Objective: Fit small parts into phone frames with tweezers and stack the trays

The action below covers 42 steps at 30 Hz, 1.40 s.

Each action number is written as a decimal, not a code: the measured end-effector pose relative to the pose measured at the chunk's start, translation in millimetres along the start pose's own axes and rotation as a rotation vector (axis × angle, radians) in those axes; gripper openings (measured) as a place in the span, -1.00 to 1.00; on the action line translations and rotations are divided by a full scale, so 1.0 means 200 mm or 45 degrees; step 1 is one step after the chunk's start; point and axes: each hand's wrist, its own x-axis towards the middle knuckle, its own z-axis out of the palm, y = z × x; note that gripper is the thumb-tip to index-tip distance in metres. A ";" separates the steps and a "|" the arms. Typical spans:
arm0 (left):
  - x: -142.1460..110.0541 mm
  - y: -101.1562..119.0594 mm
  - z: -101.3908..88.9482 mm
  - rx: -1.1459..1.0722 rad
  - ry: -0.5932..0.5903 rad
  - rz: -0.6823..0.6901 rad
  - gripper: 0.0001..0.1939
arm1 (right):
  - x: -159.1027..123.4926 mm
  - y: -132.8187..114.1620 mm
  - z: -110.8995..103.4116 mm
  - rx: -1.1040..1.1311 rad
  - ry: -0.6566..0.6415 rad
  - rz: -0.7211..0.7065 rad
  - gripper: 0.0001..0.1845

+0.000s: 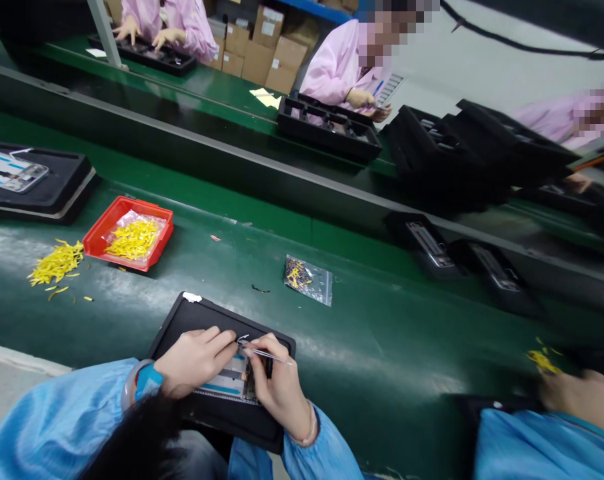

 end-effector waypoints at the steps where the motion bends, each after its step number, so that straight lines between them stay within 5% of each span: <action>1: 0.00 0.00 0.00 0.013 0.003 -0.006 -0.78 | 0.00 0.00 0.00 -0.034 -0.026 -0.016 -0.76; 7: 0.00 0.01 0.00 0.017 -0.060 -0.031 -0.83 | 0.00 0.00 0.01 -0.119 -0.083 -0.191 -0.67; 17: 0.00 0.00 0.03 -0.181 -0.104 -0.212 -0.79 | -0.03 0.02 0.02 -0.031 -0.057 -0.125 -0.74; 26: 0.01 -0.03 0.07 -0.583 0.043 -0.352 -0.85 | -0.02 -0.04 0.01 0.245 0.668 0.243 -0.74; 32: 0.01 -0.02 0.11 -0.632 0.071 -0.346 -0.77 | -0.02 -0.04 -0.03 0.450 0.754 0.401 -0.75; 37: 0.01 0.00 0.08 -0.462 0.005 -0.243 -0.75 | -0.06 -0.05 -0.05 0.444 0.773 0.496 -0.79; 42: -0.01 0.01 0.05 -0.262 0.096 -0.152 -0.61 | -0.12 -0.01 -0.10 0.410 0.809 0.531 -0.79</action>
